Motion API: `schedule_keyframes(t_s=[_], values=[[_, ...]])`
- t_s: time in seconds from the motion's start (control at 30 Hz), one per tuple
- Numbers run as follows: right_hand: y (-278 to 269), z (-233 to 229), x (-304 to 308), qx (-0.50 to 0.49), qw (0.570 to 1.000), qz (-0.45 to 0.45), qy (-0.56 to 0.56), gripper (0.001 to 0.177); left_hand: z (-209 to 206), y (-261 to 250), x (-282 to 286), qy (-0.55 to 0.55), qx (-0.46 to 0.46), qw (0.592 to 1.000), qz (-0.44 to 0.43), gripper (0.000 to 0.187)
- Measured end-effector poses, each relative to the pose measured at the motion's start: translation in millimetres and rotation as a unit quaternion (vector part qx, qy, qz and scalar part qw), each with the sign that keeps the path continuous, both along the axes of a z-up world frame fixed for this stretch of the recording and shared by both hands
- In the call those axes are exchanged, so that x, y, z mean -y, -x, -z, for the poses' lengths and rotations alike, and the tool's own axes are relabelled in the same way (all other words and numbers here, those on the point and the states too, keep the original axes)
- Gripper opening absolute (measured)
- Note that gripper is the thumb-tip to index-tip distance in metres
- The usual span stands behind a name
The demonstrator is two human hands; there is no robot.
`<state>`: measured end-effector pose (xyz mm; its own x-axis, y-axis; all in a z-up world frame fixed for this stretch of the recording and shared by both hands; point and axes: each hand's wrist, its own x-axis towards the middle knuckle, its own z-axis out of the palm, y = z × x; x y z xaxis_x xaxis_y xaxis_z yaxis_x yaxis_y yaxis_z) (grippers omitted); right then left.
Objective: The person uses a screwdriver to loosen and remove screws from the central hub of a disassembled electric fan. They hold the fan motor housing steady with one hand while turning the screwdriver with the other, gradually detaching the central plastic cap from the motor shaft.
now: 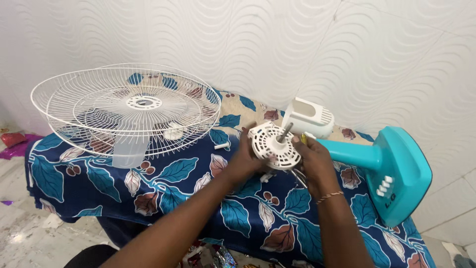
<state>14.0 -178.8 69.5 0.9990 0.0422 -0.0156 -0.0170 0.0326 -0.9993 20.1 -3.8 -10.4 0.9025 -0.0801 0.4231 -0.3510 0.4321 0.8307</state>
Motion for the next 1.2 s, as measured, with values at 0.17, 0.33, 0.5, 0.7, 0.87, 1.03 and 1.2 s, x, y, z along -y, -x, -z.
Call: schedule_keyframes(t_s=[0.17,0.33,0.5,0.7,0.87,1.03,1.2], values=[[-10,8,12,-0.020,0.999,-0.024,-0.015,0.036,4,16,9,-0.160,0.069,0.979,-0.108,0.124],[-22,4,20,-0.010,0.995,-0.040,0.091,0.035,-6,13,3,-0.225,0.037,0.968,-0.106,0.082],[-22,5,21,-0.031,0.995,-0.035,0.087,0.032,-7,15,7,-0.207,0.040,0.968,-0.135,0.077],[-29,3,28,0.052,0.978,0.073,0.189,0.034,-3,19,0,-0.205,0.055,0.970,-0.118,0.080],[-30,-25,24,0.273,0.961,0.039,0.006,0.041,-5,23,-5,-0.206,0.067,0.970,-0.113,0.079],[-19,-64,0,0.272,0.962,-0.006,-0.026,0.040,-4,25,-8,-0.235,0.085,0.959,-0.134,0.082],[-5,-77,-27,0.253,0.964,-0.059,0.053,0.039,-4,28,-7,-0.296,0.177,0.921,-0.181,0.076]])
